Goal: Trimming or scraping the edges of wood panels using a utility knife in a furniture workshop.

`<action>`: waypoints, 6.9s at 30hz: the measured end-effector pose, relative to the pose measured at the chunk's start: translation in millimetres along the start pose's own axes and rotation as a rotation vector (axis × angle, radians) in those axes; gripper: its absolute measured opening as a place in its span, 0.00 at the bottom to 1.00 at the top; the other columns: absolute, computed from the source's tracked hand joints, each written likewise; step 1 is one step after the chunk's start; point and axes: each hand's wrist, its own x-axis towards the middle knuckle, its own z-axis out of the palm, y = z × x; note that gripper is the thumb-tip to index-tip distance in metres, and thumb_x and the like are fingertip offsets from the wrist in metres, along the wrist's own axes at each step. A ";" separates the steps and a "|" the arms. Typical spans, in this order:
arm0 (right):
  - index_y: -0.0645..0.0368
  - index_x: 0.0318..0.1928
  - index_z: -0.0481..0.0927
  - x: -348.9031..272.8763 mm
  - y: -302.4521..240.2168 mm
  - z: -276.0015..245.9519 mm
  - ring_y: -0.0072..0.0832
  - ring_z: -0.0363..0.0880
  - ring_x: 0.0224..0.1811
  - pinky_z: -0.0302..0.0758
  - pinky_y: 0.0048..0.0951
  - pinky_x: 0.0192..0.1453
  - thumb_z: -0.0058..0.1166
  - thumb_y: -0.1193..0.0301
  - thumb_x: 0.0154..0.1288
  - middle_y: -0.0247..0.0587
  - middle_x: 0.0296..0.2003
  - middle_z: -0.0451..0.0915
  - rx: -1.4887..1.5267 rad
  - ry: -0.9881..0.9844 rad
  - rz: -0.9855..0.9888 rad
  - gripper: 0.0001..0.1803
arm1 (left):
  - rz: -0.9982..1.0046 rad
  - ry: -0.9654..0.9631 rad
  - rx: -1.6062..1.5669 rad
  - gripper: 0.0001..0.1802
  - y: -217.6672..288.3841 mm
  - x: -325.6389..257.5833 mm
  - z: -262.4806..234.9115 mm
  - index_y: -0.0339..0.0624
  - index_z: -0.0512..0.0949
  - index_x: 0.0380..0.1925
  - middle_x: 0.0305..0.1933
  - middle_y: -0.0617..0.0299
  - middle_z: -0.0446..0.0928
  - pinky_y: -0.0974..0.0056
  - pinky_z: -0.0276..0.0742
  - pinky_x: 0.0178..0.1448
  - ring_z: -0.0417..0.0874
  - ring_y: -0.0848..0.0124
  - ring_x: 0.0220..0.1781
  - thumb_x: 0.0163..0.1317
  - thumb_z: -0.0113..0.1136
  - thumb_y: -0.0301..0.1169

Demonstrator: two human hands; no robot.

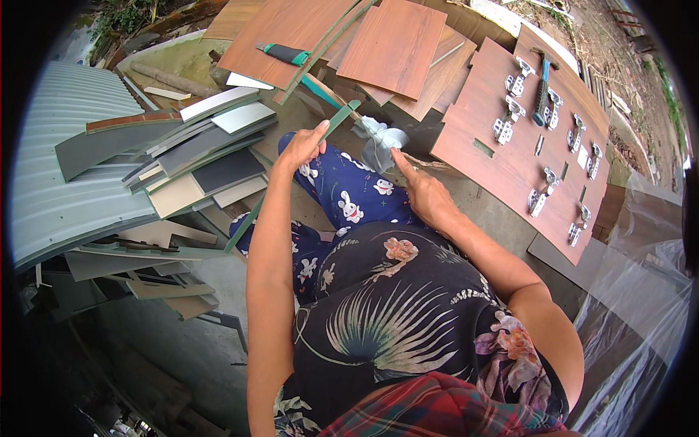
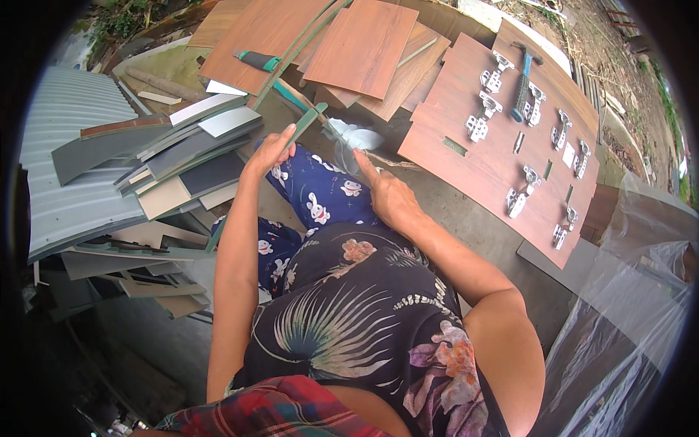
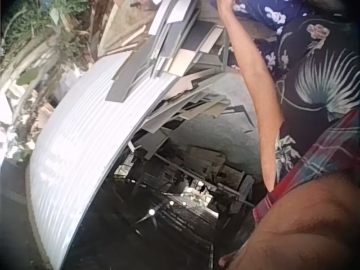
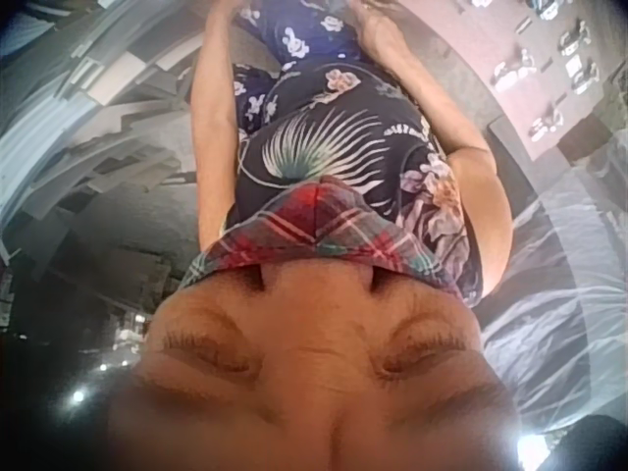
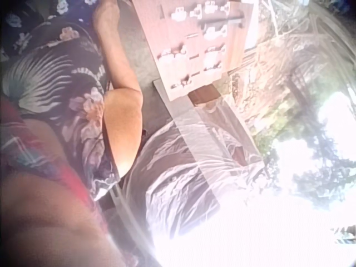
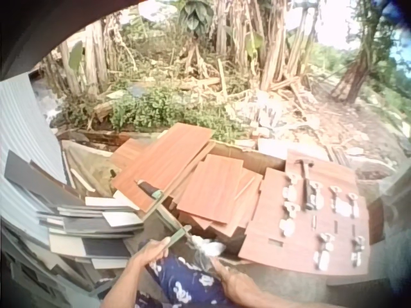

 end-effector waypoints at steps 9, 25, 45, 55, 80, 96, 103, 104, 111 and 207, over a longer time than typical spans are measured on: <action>0.39 0.79 0.52 67.3 -16.7 20.7 0.60 0.83 0.43 0.78 0.53 0.48 0.44 0.83 0.61 0.67 0.39 0.81 -0.036 0.079 -0.054 0.46 | -0.007 0.013 0.010 0.46 5.0 -5.7 6.0 0.37 0.76 0.20 0.11 0.69 0.60 0.68 0.55 0.19 0.61 0.77 0.14 0.66 0.40 0.73; 0.38 0.78 0.52 50.8 -12.7 12.1 0.59 0.83 0.41 0.77 0.54 0.48 0.44 0.82 0.61 0.67 0.38 0.81 -0.028 0.077 -0.049 0.46 | -0.005 -0.022 0.010 0.48 1.8 -1.0 1.4 0.35 0.77 0.19 0.11 0.65 0.64 0.67 0.62 0.21 0.65 0.74 0.15 0.63 0.41 0.76; 0.41 0.79 0.52 24.0 -12.3 1.1 0.60 0.84 0.44 0.78 0.53 0.49 0.41 0.84 0.61 0.69 0.42 0.82 -0.041 -0.013 -0.003 0.45 | 0.107 0.280 0.381 0.41 2.6 -16.5 23.3 0.38 0.80 0.23 0.21 0.49 0.77 0.55 0.75 0.41 0.82 0.56 0.30 0.68 0.43 0.68; 0.45 0.79 0.49 53.6 -9.6 10.6 0.62 0.82 0.41 0.75 0.56 0.47 0.43 0.82 0.64 0.70 0.40 0.81 -0.089 0.078 -0.089 0.43 | 0.167 0.408 0.499 0.41 9.6 -25.3 37.9 0.36 0.83 0.33 0.34 0.37 0.83 0.44 0.78 0.47 0.84 0.40 0.42 0.66 0.45 0.69; 0.45 0.78 0.53 20.4 3.2 0.9 0.60 0.84 0.42 0.77 0.55 0.48 0.42 0.85 0.59 0.69 0.39 0.82 -0.078 0.085 -0.138 0.45 | 0.175 0.499 0.580 0.39 2.4 -27.2 47.5 0.38 0.82 0.33 0.29 0.40 0.83 0.46 0.81 0.40 0.86 0.44 0.36 0.64 0.50 0.69; 0.47 0.78 0.52 19.5 -0.7 -4.9 0.64 0.81 0.44 0.75 0.56 0.49 0.41 0.82 0.66 0.75 0.42 0.79 -0.074 0.079 -0.155 0.40 | 0.263 0.590 0.593 0.38 -1.0 -27.5 51.9 0.39 0.81 0.29 0.25 0.43 0.83 0.48 0.81 0.36 0.86 0.46 0.31 0.62 0.54 0.68; 0.46 0.78 0.52 90.8 -27.7 9.2 0.63 0.82 0.41 0.75 0.55 0.47 0.40 0.81 0.68 0.73 0.37 0.80 -0.145 0.106 -0.079 0.39 | 0.218 0.543 0.596 0.34 4.3 -30.1 52.0 0.40 0.81 0.32 0.26 0.44 0.82 0.47 0.80 0.37 0.85 0.45 0.33 0.64 0.54 0.64; 0.47 0.78 0.52 87.9 -27.4 7.0 0.63 0.82 0.43 0.76 0.55 0.48 0.40 0.82 0.67 0.74 0.39 0.80 -0.107 0.063 -0.051 0.39 | 0.226 0.537 0.603 0.34 4.1 -32.1 52.1 0.40 0.81 0.32 0.26 0.44 0.82 0.47 0.80 0.37 0.85 0.45 0.32 0.64 0.54 0.65; 0.47 0.78 0.52 22.1 -9.3 -3.2 0.64 0.81 0.46 0.75 0.56 0.50 0.41 0.83 0.66 0.76 0.42 0.79 -0.072 0.031 -0.101 0.41 | 0.232 0.569 0.610 0.35 -0.5 -29.2 51.8 0.40 0.81 0.31 0.26 0.45 0.82 0.47 0.80 0.36 0.86 0.46 0.32 0.63 0.55 0.66; 0.48 0.78 0.51 36.7 -10.6 -4.1 0.63 0.82 0.43 0.74 0.55 0.49 0.41 0.82 0.65 0.75 0.40 0.79 -0.119 0.051 -0.070 0.41 | 0.170 0.411 0.486 0.36 6.0 -30.7 34.4 0.40 0.84 0.34 0.33 0.42 0.84 0.46 0.77 0.44 0.85 0.43 0.40 0.66 0.50 0.66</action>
